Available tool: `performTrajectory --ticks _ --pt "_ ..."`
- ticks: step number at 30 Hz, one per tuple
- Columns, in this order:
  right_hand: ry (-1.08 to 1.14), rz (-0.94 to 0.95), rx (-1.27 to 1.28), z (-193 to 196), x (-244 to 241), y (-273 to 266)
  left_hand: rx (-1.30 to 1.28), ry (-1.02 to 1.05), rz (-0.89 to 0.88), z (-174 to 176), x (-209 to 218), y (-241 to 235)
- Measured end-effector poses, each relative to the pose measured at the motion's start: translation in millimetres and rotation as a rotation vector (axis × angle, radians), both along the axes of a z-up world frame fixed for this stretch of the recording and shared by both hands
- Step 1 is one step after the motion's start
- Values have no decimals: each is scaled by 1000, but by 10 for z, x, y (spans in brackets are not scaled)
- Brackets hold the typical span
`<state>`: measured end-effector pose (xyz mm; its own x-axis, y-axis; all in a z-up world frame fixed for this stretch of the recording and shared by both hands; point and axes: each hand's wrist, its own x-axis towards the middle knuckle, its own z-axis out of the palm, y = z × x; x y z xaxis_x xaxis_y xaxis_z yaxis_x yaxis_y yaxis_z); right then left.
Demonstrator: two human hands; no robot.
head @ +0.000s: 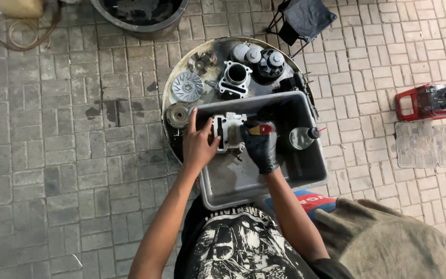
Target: The person scrubs a metallic engine component with a brush inside a metal tray. They pour liquid from a bottle onto the part and continue scrubbing various surfaces and crevices with the brush.
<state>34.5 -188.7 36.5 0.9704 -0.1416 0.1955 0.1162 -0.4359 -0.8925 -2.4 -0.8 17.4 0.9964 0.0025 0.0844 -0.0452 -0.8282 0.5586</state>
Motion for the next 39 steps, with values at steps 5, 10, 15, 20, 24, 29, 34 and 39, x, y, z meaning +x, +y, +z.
performTrajectory --ticks 5,10,15,20,24,29,34,39 --pt "68 -25 -26 -530 79 47 -9 25 -3 -22 -18 15" --pt "26 -100 4 -254 126 93 -11 20 10 43 -11 18" --pt "82 127 53 -236 24 36 -15 -7 -24 58 -8 18" --pt "164 246 575 -13 -89 0 3 5 -13 63 -17 25" --pt "84 75 -38 -198 113 -40 -44 -9 4 131 -9 18" --pt "96 223 66 -347 -114 -33 -66 8 10 155 -14 0" --pt "-18 94 -125 -183 -51 -162 -38 1 21 108 -19 8" --pt "-25 161 2 -415 -49 -211 -49 -5 20 48 -16 -8"
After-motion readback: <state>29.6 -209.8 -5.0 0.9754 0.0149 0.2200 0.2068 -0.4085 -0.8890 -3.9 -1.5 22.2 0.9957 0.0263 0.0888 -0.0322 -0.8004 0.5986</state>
